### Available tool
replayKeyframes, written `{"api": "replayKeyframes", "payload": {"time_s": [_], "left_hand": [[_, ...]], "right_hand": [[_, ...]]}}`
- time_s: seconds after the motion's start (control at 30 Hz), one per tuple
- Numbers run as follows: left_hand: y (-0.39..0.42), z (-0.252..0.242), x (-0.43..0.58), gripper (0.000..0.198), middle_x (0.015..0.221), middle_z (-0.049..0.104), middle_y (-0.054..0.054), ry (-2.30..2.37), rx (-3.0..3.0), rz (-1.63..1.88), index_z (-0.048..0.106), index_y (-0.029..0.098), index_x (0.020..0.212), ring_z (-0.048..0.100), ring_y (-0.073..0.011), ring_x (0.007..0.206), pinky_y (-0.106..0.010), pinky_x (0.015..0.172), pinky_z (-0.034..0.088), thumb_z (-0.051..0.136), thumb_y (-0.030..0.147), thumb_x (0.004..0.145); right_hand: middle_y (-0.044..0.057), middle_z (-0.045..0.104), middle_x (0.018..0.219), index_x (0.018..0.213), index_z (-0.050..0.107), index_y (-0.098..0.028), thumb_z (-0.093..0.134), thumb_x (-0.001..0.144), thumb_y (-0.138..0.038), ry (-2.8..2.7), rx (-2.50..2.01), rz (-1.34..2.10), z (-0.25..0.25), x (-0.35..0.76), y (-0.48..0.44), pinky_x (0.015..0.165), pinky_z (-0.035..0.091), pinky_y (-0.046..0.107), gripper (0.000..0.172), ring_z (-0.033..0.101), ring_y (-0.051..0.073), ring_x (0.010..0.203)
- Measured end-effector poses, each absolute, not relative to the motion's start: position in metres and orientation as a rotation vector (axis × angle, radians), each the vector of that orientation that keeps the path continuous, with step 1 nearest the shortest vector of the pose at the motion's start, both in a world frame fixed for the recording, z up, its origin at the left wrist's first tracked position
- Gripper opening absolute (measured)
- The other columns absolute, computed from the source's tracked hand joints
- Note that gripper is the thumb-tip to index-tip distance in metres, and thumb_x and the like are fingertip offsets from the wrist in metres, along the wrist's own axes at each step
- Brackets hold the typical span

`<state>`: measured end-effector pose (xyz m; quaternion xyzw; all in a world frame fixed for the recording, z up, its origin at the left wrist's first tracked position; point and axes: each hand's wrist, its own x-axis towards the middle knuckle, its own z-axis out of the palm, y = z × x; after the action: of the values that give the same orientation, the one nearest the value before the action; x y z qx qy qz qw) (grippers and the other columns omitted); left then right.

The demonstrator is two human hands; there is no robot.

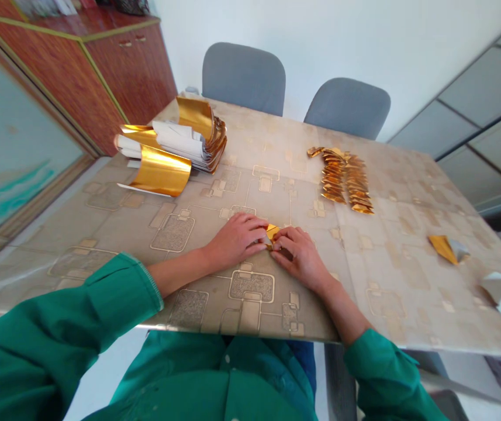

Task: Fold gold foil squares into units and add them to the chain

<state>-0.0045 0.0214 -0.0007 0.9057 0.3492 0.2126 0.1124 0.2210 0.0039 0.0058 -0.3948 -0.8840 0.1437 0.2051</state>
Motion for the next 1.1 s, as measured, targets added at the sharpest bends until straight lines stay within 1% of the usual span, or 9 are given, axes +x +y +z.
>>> {"api": "replayKeyframes", "payload": {"time_s": [0.07, 0.17, 0.4, 0.5, 0.67, 0.87, 1.0, 1.1], "left_hand": [[0.022, -0.001, -0.003, 0.016, 0.127, 0.065, -0.007, 1.056, 2.630, 0.631, 0.067, 0.020, 0.092, 0.055, -0.0258, 0.114, -0.047, 0.101, 0.041, 0.056, 0.029, 0.096], [0.021, -0.001, -0.001, 0.016, 0.126, 0.065, -0.006, 1.093, 2.607, 0.640, 0.067, 0.020, 0.091, 0.055, -0.0248, 0.113, -0.046, 0.101, 0.041, 0.055, 0.029, 0.096], [0.022, -0.003, 0.001, 0.010, 0.124, 0.066, -0.004, 1.156, 2.557, 0.655, 0.062, 0.019, 0.079, 0.054, -0.0258, 0.112, -0.046, 0.100, 0.041, 0.064, 0.023, 0.088], [0.022, -0.003, 0.002, 0.011, 0.123, 0.067, -0.004, 1.168, 2.544, 0.670, 0.062, 0.019, 0.077, 0.054, -0.0258, 0.112, -0.046, 0.100, 0.041, 0.066, 0.022, 0.086], [0.022, -0.004, 0.002, 0.011, 0.125, 0.066, -0.003, 1.173, 2.537, 0.677, 0.061, 0.019, 0.077, 0.054, -0.0257, 0.112, -0.046, 0.100, 0.041, 0.066, 0.023, 0.086], [0.021, -0.004, 0.003, 0.011, 0.125, 0.066, -0.004, 1.184, 2.548, 0.665, 0.058, 0.020, 0.077, 0.054, -0.0261, 0.111, -0.046, 0.099, 0.041, 0.066, 0.019, 0.085], [0.021, -0.003, 0.003, 0.009, 0.124, 0.066, -0.004, 1.205, 2.501, 0.660, 0.057, 0.020, 0.083, 0.054, -0.0262, 0.111, -0.045, 0.098, 0.041, 0.066, 0.019, 0.084], [0.021, -0.002, 0.004, 0.012, 0.123, 0.066, -0.004, 1.220, 2.470, 0.662, 0.055, 0.021, 0.087, 0.054, -0.0263, 0.110, -0.044, 0.097, 0.041, 0.067, 0.019, 0.084]], "right_hand": [[0.006, 0.062, 0.105, 0.086, 0.059, -0.022, 0.060, 0.091, -0.025, -2.452, -1.123, 0.409, 0.006, 0.220, 0.004, 0.083, 0.043, 0.037, 0.006, 0.054, 0.022, 0.096], [0.006, 0.062, 0.104, 0.084, 0.058, -0.023, 0.059, 0.092, -0.025, -2.421, -1.154, 0.421, 0.005, 0.219, 0.004, 0.082, 0.043, 0.037, 0.008, 0.054, 0.022, 0.096], [0.003, 0.059, 0.090, 0.084, 0.053, -0.022, 0.061, 0.089, -0.023, -2.336, -1.182, 0.473, -0.002, 0.216, 0.007, 0.078, 0.041, 0.035, 0.010, 0.052, 0.021, 0.087], [0.003, 0.058, 0.089, 0.082, 0.053, -0.022, 0.061, 0.089, -0.022, -2.318, -1.164, 0.515, -0.002, 0.216, 0.007, 0.078, 0.040, 0.034, 0.011, 0.052, 0.020, 0.087], [0.004, 0.059, 0.092, 0.079, 0.054, -0.022, 0.059, 0.091, -0.023, -2.306, -1.156, 0.542, -0.002, 0.217, 0.008, 0.079, 0.041, 0.035, 0.013, 0.053, 0.021, 0.089], [0.004, 0.059, 0.087, 0.078, 0.055, -0.022, 0.061, 0.087, -0.019, -2.312, -1.226, 0.448, -0.006, 0.213, 0.009, 0.076, 0.039, 0.034, 0.012, 0.054, 0.021, 0.086], [0.004, 0.061, 0.090, 0.083, 0.058, -0.023, 0.060, 0.089, -0.021, -2.361, -1.237, 0.404, -0.006, 0.212, 0.009, 0.075, 0.038, 0.034, 0.006, 0.054, 0.021, 0.088], [0.005, 0.062, 0.096, 0.088, 0.061, -0.024, 0.058, 0.092, -0.022, -2.406, -1.230, 0.355, -0.004, 0.212, 0.008, 0.077, 0.038, 0.034, 0.005, 0.054, 0.021, 0.091]]}}
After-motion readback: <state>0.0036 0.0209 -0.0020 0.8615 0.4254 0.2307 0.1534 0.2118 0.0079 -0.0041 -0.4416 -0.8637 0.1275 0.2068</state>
